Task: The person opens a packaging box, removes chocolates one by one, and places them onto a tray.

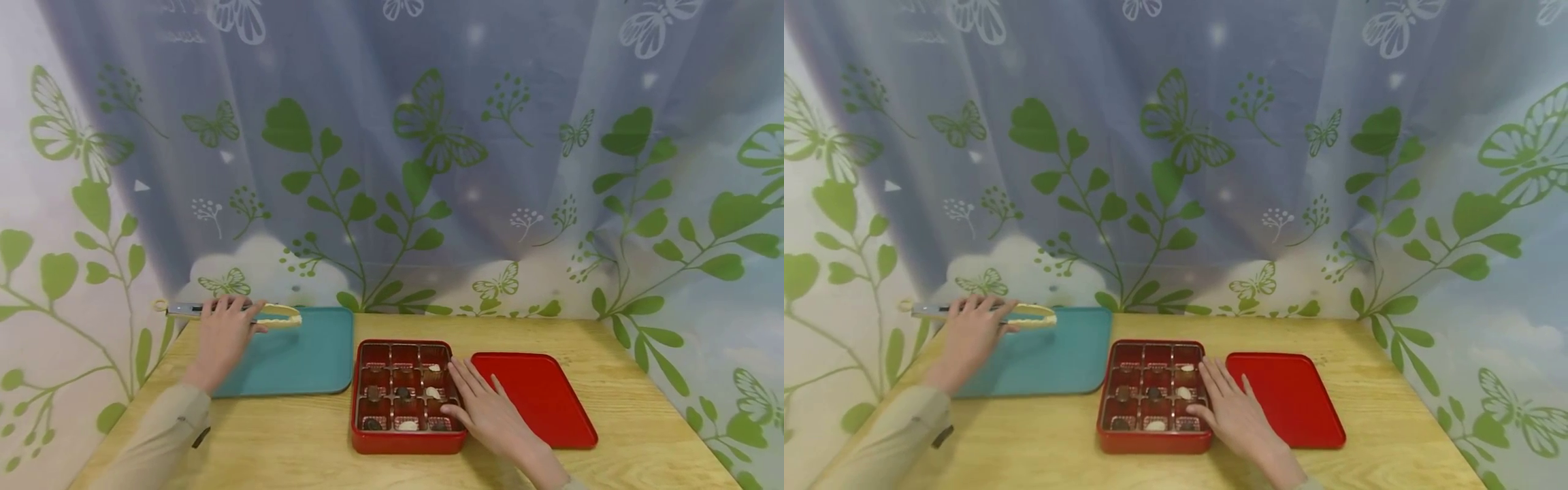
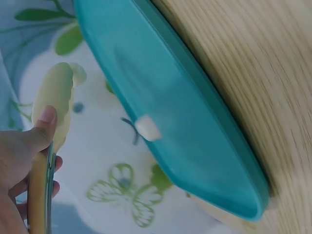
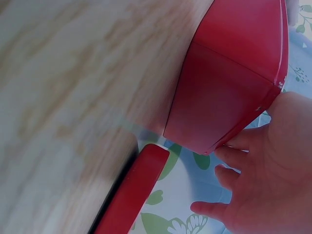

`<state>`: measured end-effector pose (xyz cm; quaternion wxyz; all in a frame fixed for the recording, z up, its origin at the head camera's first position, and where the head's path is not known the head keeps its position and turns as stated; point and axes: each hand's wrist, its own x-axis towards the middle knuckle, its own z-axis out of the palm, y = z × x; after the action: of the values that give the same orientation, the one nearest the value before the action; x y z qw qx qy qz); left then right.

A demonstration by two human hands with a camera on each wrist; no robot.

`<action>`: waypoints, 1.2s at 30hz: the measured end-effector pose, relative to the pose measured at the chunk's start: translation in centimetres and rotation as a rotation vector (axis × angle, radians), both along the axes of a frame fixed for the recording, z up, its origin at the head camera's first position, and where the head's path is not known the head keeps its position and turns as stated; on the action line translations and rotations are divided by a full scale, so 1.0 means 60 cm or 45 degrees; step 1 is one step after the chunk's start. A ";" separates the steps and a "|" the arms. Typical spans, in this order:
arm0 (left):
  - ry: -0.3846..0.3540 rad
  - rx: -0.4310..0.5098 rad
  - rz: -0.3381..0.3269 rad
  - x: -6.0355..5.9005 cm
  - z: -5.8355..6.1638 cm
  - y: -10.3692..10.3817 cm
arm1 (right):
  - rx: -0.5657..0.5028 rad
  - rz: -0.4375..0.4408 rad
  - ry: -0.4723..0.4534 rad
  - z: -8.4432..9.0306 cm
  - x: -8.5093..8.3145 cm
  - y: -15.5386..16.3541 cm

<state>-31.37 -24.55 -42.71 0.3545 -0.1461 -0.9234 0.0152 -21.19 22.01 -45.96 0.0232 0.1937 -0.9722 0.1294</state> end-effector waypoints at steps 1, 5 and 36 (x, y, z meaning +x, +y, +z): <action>-0.002 0.000 0.010 -0.005 -0.003 -0.005 | 0.001 -0.001 -0.001 -0.001 -0.001 0.000; -0.029 -0.011 0.030 -0.020 -0.010 -0.018 | 0.006 -0.004 0.002 -0.002 -0.002 0.001; -0.078 0.010 0.023 0.016 0.001 0.044 | 0.019 0.004 0.029 0.004 0.003 -0.002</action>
<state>-30.41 -21.94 -42.67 0.3264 -0.1367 -0.9353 0.0101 -20.99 21.91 -45.69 0.0326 0.1967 -0.9726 0.1199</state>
